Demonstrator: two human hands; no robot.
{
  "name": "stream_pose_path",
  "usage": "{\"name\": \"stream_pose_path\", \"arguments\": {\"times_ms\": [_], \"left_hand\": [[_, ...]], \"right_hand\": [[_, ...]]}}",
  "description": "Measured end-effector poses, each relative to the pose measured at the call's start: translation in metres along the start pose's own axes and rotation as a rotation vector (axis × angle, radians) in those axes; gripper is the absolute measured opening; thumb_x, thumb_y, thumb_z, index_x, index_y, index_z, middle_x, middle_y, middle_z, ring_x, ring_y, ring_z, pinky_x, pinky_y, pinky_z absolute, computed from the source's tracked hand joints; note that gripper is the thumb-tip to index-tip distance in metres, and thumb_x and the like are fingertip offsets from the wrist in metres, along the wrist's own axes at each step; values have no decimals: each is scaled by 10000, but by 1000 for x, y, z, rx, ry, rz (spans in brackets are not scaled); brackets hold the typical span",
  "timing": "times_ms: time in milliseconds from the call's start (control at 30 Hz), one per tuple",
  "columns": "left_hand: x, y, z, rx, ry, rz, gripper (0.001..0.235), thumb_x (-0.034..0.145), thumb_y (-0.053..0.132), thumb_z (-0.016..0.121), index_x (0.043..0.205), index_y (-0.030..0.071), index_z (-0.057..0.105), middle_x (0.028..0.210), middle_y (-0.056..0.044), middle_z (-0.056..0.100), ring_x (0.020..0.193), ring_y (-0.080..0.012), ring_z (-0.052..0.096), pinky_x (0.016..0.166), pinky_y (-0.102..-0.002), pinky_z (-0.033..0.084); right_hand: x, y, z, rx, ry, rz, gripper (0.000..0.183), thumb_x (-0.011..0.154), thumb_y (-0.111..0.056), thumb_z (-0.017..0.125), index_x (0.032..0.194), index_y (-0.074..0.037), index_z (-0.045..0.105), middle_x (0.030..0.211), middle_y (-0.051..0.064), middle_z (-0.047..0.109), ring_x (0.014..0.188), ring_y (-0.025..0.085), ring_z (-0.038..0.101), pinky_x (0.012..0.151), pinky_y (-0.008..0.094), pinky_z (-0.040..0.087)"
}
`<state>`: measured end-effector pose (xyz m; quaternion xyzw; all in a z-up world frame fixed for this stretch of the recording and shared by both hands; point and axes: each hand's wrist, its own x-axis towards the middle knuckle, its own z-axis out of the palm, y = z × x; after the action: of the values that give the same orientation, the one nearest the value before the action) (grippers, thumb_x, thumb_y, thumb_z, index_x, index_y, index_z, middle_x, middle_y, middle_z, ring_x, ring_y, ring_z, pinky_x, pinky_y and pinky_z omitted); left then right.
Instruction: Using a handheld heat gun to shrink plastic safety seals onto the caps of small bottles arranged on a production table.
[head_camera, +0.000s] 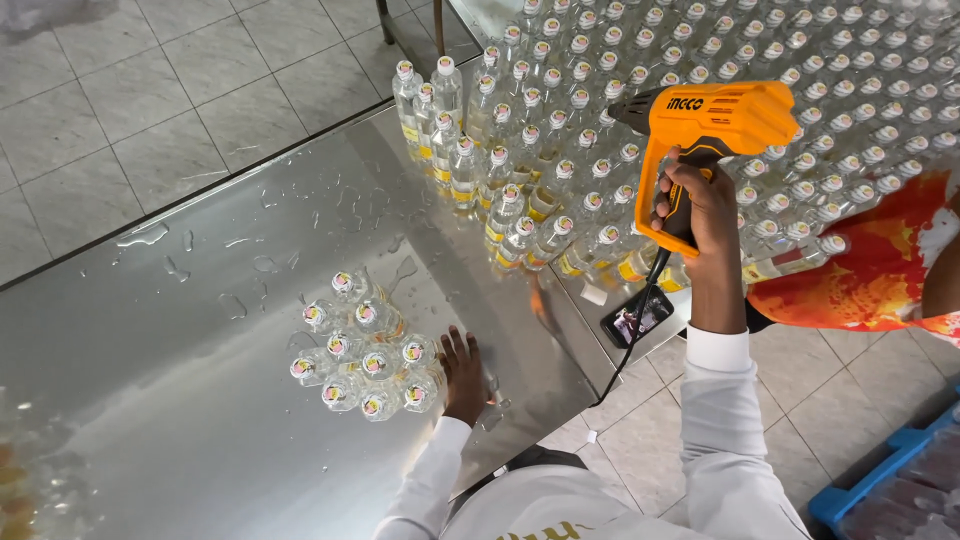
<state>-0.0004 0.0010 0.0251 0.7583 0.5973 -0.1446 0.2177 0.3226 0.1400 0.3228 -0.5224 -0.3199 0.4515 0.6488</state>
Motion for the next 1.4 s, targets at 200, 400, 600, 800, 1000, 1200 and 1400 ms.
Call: {"name": "stream_pose_path", "arguments": {"times_ms": [200, 400, 600, 800, 1000, 1200, 1400], "left_hand": [[-6, 2, -10, -16, 15, -3, 1478, 635, 373, 1077, 1733, 23, 152, 1790, -338, -13, 1655, -541, 92, 1319, -545, 314], [-3, 1, -3, -54, 46, 4, 1499, 603, 368, 1085, 1730, 16, 161, 1782, -356, -2, 1647, -560, 91, 1312, -564, 319], [-3, 1, -1, -23, 50, -4, 1505, 587, 403, 1081, 1724, 27, 170, 1786, -339, -2, 1648, -546, 97, 1311, -550, 337], [-4, 1, -5, 16, 48, -11, 1495, 591, 464, 1071, 1725, 39, 194, 1784, -331, 30, 1646, -535, 126, 1304, -530, 355], [-3, 2, -3, 34, 28, -21, 1500, 591, 498, 1057, 1730, 49, 190, 1791, -324, 26, 1651, -524, 122, 1311, -515, 344], [-8, 2, -8, 12, 56, -9, 1475, 604, 427, 1072, 1724, 34, 195, 1787, -337, 12, 1648, -537, 112, 1302, -512, 370], [-4, -1, 4, 19, 103, 14, 1506, 564, 434, 1080, 1713, 27, 196, 1777, -350, 17, 1636, -561, 109, 1282, -512, 396]], "right_hand": [[16, 4, 13, -10, -18, 18, 259, 997, -105, 768, 1233, -24, 701, 802, 96, 599, 548, 199, 652, 456, 381, 593], [30, 7, 26, -15, -73, 36, 258, 1015, -115, 768, 1246, -28, 694, 811, 87, 608, 560, 196, 665, 475, 373, 615], [41, 11, 39, -4, -96, 29, 252, 1023, -96, 749, 1246, -9, 671, 815, 90, 605, 563, 195, 665, 469, 375, 608], [54, 8, 60, -21, -108, 20, 237, 1014, -90, 757, 1222, -7, 680, 810, 88, 603, 565, 192, 667, 475, 376, 613], [83, 21, 68, -14, -131, 14, 243, 1007, -78, 756, 1220, 7, 678, 801, 106, 601, 555, 208, 662, 466, 390, 612], [102, 25, 83, -36, -138, -18, 205, 1022, -117, 760, 1190, -26, 688, 807, 79, 611, 578, 188, 671, 494, 377, 619], [129, 37, 88, -7, -137, -19, 191, 1017, -105, 753, 1174, -21, 685, 805, 85, 617, 569, 200, 674, 488, 389, 622]]}}
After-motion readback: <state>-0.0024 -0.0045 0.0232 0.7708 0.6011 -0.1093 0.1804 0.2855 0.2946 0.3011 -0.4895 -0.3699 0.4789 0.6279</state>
